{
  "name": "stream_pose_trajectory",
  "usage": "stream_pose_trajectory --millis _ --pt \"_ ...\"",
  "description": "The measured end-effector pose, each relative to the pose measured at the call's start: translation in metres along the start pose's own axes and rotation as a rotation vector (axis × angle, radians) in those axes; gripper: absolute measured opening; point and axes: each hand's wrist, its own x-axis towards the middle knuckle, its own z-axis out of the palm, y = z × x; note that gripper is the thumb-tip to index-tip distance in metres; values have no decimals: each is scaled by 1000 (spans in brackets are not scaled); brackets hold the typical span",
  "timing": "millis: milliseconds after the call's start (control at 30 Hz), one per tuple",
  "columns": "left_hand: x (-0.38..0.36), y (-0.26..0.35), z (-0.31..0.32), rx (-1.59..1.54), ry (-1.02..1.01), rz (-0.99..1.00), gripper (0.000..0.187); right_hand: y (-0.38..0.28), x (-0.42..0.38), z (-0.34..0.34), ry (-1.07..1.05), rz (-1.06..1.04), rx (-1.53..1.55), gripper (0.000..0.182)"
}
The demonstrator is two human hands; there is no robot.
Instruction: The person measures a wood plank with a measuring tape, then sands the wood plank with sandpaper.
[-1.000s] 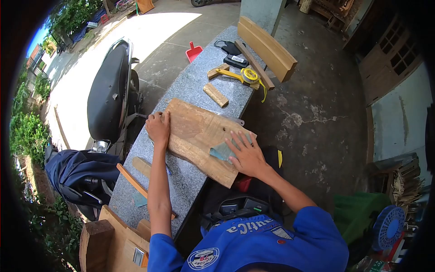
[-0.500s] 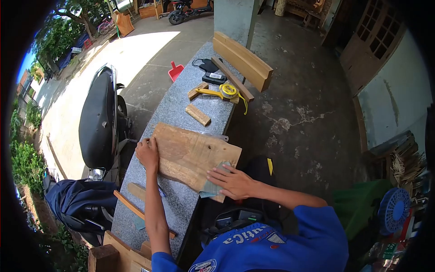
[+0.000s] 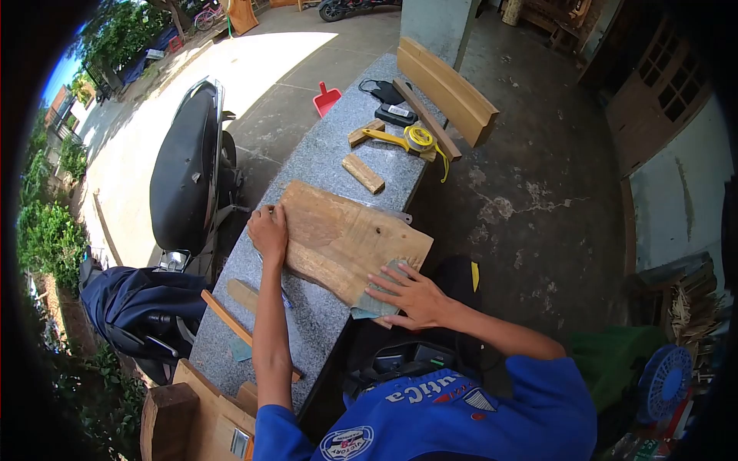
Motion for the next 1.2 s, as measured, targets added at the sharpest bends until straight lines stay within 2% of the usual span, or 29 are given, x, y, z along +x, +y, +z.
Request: stream_pose_trajectory --millis 133,233,267,400,500,533,667,767,800,900,933,1033,1100,1167,1200 --pt "-1 0 0 -15 -17 -3 28 16 15 -12 117 362 -293 53" --pt "-1 -2 2 -4 -11 -3 28 -12 0 3 59 59 4 53" --pt "0 -3 4 3 -11 -5 28 -7 -4 1 29 11 3 54" --pt "0 1 -3 -26 -19 0 27 34 22 -17 144 542 -396 58" --pt "0 1 -2 -17 -37 -24 27 -1 14 3 27 44 -79 56" --pt "0 1 -1 -17 -12 -14 26 -7 7 3 -21 -39 15 56" --pt "-2 -3 2 -19 -29 -21 26 27 8 -16 55 333 -299 56" --pt "1 -5 3 -11 -5 2 27 1 -5 -10 6 243 -148 55" --pt "2 -6 4 -7 18 21 27 -6 -14 -8 -57 122 -105 55" --pt "2 -5 4 -4 37 34 28 1 -27 -16 -93 78 -110 55" --pt "1 -5 4 -1 33 30 28 7 -25 -19 -69 137 -223 55" --pt "0 -5 4 -14 34 10 28 -11 -17 -11 -40 257 -227 54" --pt "0 -6 4 -13 41 5 28 -25 -24 -1 -82 76 -89 54" --pt "1 -5 5 -13 48 12 28 -20 -26 -3 -85 18 -75 55" --pt "0 -5 5 -11 51 17 27 -14 -26 -7 -63 69 -126 55"
